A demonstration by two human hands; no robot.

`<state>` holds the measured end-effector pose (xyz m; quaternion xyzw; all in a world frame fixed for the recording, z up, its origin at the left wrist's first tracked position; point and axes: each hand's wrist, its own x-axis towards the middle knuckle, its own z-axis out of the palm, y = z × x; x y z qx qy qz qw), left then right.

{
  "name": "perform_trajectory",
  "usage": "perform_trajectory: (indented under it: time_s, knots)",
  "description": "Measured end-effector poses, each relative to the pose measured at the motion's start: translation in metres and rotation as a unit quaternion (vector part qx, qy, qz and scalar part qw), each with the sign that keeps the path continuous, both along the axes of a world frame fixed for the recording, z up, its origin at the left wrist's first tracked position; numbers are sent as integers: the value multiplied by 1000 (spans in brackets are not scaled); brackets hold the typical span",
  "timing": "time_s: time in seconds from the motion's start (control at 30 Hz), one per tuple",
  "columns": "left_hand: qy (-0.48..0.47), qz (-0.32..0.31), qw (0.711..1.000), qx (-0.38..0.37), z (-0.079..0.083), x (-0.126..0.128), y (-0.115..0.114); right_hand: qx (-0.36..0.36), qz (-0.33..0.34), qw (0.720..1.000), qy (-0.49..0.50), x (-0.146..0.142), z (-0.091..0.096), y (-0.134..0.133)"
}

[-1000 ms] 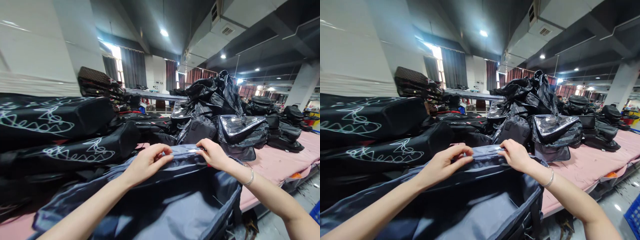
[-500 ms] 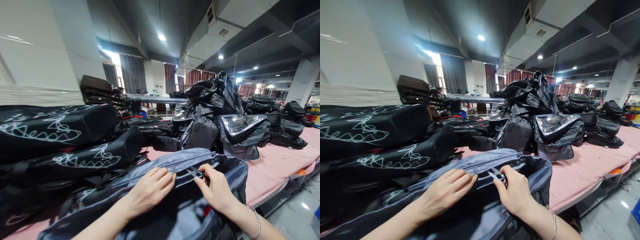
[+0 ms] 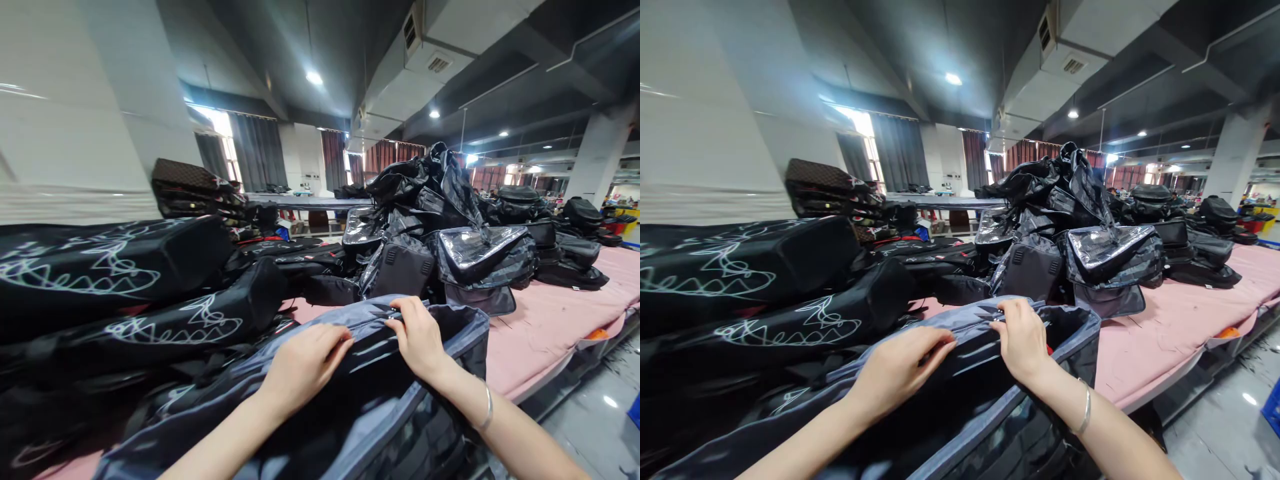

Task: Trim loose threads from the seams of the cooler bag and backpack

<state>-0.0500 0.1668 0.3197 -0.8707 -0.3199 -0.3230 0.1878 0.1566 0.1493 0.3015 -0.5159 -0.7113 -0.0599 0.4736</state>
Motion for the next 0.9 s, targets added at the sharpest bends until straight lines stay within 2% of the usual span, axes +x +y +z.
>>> perform_trajectory:
  time_s: [0.13,0.23,0.4,0.6,0.73,0.8,0.9]
  knots:
    - [7,99,987,-124,12,11,5,-37,32,999,16,4,-3,16]
    - [25,162,967,-196,25,26,5,-36,26,998,48,5,-9,20]
    - [55,225,944,-233,32,51,2,-19,9,995,95,3,-15,16]
    - [52,229,948,-213,19,57,2,-39,39,992,115,7,-13,14]
    - [26,196,963,-184,9,48,3,-40,69,989,124,11,-3,9]
    - [-8,159,975,-158,5,43,5,-23,62,994,82,14,5,6]
    - [-55,129,981,-133,2,39,8,-8,7,998,-59,19,15,5]
